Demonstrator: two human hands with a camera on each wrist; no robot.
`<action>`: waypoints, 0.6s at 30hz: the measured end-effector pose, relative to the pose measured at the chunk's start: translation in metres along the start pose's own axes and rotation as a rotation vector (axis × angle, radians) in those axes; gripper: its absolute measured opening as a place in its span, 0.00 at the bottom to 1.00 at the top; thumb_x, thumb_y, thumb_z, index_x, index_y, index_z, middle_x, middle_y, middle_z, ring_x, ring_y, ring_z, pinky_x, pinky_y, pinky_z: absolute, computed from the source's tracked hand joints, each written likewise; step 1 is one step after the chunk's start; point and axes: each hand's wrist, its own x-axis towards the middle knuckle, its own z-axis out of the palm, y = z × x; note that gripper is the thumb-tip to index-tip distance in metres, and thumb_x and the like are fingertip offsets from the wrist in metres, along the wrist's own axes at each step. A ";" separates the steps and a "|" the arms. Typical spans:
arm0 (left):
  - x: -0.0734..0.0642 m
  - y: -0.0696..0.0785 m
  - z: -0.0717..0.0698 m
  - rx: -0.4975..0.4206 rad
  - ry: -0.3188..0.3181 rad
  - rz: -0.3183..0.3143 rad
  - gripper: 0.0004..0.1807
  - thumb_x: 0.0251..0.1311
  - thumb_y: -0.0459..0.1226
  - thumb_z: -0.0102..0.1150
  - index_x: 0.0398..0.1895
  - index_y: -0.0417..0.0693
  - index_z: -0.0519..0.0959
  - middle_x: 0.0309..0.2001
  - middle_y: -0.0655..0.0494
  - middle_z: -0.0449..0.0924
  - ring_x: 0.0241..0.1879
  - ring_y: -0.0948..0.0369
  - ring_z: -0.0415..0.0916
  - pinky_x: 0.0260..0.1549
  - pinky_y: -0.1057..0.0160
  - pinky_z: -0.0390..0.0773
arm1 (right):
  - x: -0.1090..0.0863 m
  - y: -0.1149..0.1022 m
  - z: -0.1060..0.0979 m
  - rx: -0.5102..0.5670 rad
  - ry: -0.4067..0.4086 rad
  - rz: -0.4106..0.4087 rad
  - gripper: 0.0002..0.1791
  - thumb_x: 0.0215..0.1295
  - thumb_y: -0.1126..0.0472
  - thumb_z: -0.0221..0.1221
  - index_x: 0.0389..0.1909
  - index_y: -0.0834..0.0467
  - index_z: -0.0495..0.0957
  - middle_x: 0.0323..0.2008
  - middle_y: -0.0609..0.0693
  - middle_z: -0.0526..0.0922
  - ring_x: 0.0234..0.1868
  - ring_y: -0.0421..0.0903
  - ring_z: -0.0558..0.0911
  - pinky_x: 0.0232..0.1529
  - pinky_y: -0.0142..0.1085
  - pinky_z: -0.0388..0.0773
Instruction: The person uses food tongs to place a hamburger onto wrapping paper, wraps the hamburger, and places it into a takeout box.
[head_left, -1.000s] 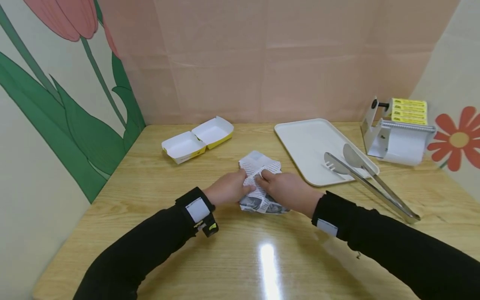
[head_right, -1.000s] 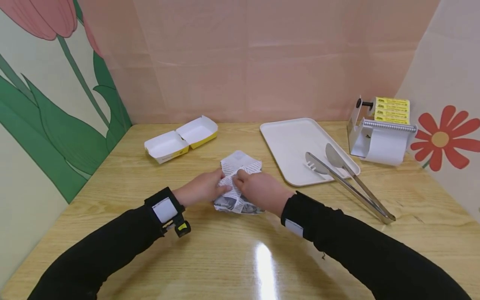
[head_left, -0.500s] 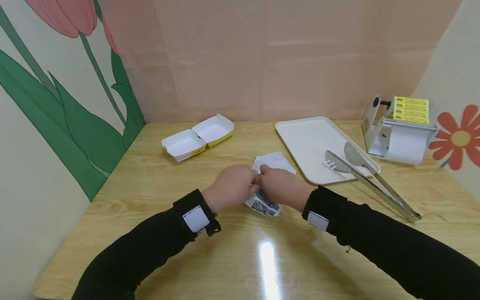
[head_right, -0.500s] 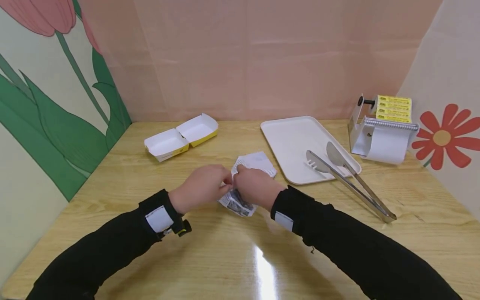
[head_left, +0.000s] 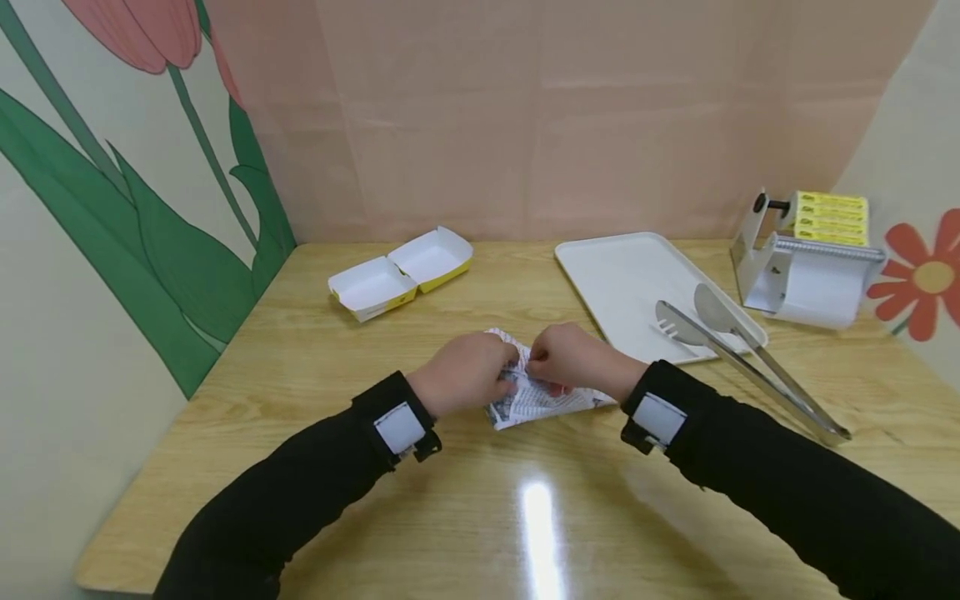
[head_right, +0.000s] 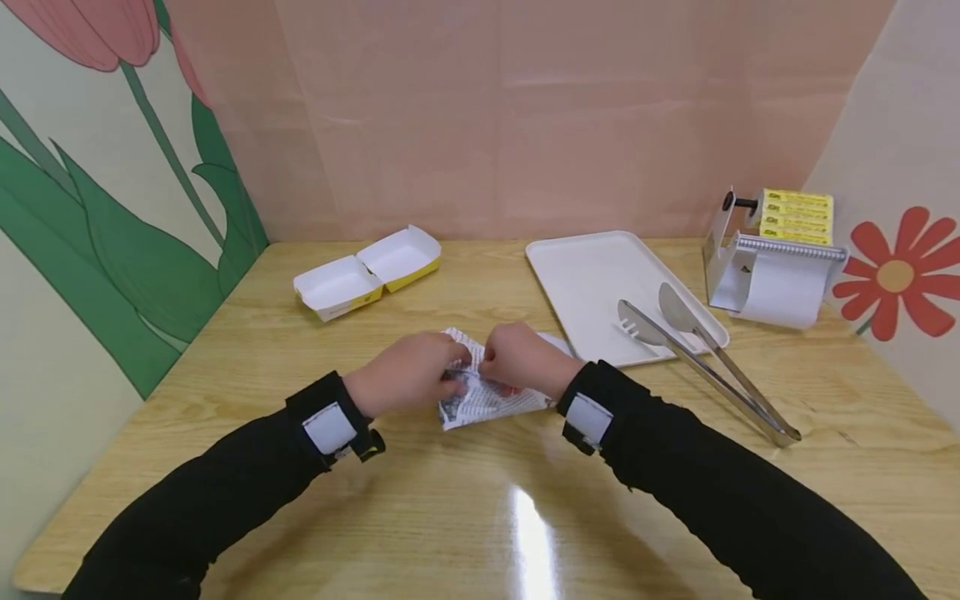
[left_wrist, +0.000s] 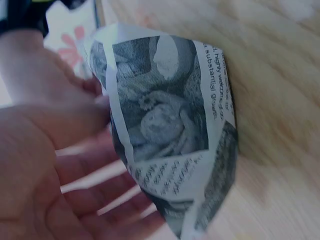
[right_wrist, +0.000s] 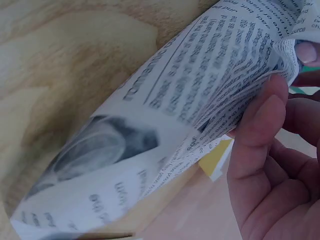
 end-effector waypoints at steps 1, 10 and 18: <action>0.001 -0.003 0.000 -0.011 -0.013 0.011 0.17 0.58 0.46 0.58 0.46 0.48 0.80 0.33 0.60 0.79 0.30 0.67 0.70 0.30 0.68 0.71 | -0.001 0.001 -0.001 0.018 -0.002 -0.004 0.09 0.62 0.61 0.55 0.30 0.59 0.81 0.14 0.48 0.78 0.14 0.40 0.75 0.18 0.31 0.73; 0.004 -0.008 0.002 -0.065 0.004 0.054 0.17 0.60 0.50 0.54 0.42 0.49 0.83 0.34 0.60 0.82 0.30 0.68 0.73 0.31 0.70 0.73 | -0.010 0.005 0.002 0.139 -0.018 0.004 0.09 0.63 0.61 0.55 0.35 0.60 0.82 0.16 0.48 0.79 0.16 0.40 0.77 0.22 0.32 0.75; 0.006 0.000 0.009 0.118 0.023 0.027 0.21 0.58 0.56 0.51 0.38 0.50 0.77 0.27 0.60 0.74 0.26 0.65 0.69 0.23 0.67 0.69 | -0.012 0.028 -0.011 0.104 0.019 0.028 0.13 0.65 0.63 0.51 0.45 0.65 0.78 0.27 0.52 0.81 0.22 0.41 0.79 0.25 0.34 0.77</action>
